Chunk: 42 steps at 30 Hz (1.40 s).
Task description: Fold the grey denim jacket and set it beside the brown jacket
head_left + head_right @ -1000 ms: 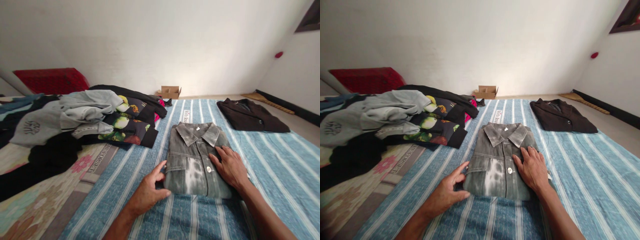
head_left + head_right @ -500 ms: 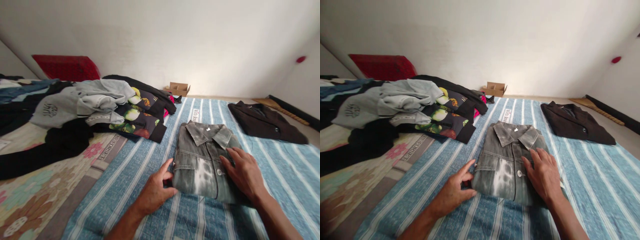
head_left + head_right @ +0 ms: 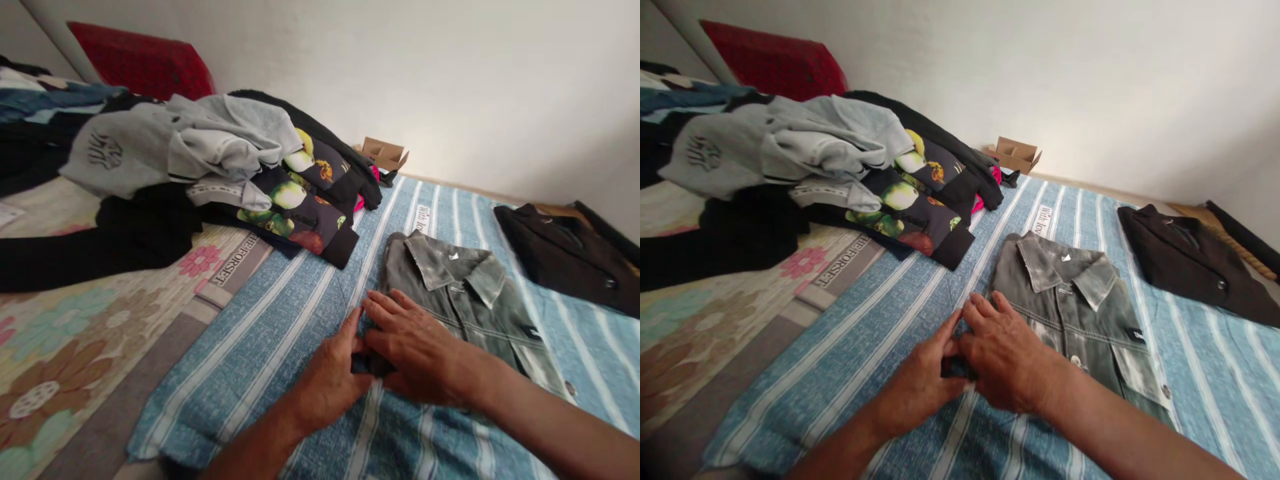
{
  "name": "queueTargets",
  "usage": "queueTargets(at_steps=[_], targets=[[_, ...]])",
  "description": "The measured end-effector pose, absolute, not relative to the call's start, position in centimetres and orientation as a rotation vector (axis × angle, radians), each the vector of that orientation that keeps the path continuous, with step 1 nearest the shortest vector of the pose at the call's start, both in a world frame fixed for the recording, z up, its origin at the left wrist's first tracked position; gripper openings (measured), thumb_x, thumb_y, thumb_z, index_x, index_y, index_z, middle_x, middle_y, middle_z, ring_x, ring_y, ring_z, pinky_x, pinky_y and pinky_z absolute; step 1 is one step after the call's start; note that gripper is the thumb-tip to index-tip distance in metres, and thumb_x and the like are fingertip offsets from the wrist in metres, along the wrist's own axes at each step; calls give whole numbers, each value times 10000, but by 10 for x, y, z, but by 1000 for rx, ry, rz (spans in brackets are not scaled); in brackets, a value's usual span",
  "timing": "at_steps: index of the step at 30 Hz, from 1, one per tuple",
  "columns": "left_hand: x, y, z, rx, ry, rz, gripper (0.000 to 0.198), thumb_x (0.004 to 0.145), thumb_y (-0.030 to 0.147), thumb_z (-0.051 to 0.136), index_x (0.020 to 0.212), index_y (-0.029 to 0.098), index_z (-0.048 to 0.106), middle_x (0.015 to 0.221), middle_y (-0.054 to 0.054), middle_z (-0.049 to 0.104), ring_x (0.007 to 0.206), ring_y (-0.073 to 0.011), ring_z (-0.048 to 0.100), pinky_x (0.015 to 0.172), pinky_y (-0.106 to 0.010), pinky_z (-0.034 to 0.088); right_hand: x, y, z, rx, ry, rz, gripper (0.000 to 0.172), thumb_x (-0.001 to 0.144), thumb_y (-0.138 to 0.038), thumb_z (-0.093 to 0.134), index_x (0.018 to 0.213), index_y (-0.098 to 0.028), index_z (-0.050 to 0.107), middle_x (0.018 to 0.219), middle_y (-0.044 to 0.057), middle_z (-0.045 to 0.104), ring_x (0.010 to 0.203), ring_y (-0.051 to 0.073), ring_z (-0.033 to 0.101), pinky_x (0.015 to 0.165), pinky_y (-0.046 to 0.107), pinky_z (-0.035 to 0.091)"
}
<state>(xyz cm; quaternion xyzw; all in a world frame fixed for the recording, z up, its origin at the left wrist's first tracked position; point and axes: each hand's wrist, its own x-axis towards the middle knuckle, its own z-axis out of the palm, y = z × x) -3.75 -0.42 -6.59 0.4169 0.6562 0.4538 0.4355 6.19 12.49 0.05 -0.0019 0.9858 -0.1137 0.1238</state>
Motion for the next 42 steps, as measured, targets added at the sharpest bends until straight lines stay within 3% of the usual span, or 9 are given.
queueTargets(at_steps=[5,11,17,25,42], targets=[[-38,-4,-67,1095,1655,1120,843,638,35,614,1397,214,295,1213,-60,592,1081,-219,557,890,-329,453,57,132,1,-61,2805,-392,323,680,-319,750,981,-228,677,1201,110,535,1203,311,421,1050,562,233],[-40,-5,-68,1209,1633,1067,486,690,80,613,1134,215,468,1115,-42,594,1073,-210,535,909,-337,434,59,141,-1,-116,2761,-602,199,689,-251,760,855,-235,652,1013,36,571,1007,221,515,1038,510,255],[-43,-6,-69,1338,1683,900,194,757,158,633,929,212,561,931,-3,588,920,-179,532,808,-307,434,66,149,-4,-156,2785,-689,193,740,-302,737,902,-242,652,1087,49,554,1045,226,521,1060,512,230],[-45,-1,-64,1538,1582,832,132,836,145,566,947,201,607,994,-16,624,1002,-191,519,916,-342,403,69,153,-4,-181,2786,-723,151,803,-349,678,882,-221,671,1140,71,547,1109,229,513,1093,517,200],[-45,-2,-65,1535,1600,848,136,776,148,605,908,178,610,985,-35,621,986,-197,522,890,-327,412,63,154,-11,-167,2731,-786,182,797,-386,679,823,-206,664,1104,62,572,1013,211,550,1057,504,245]])
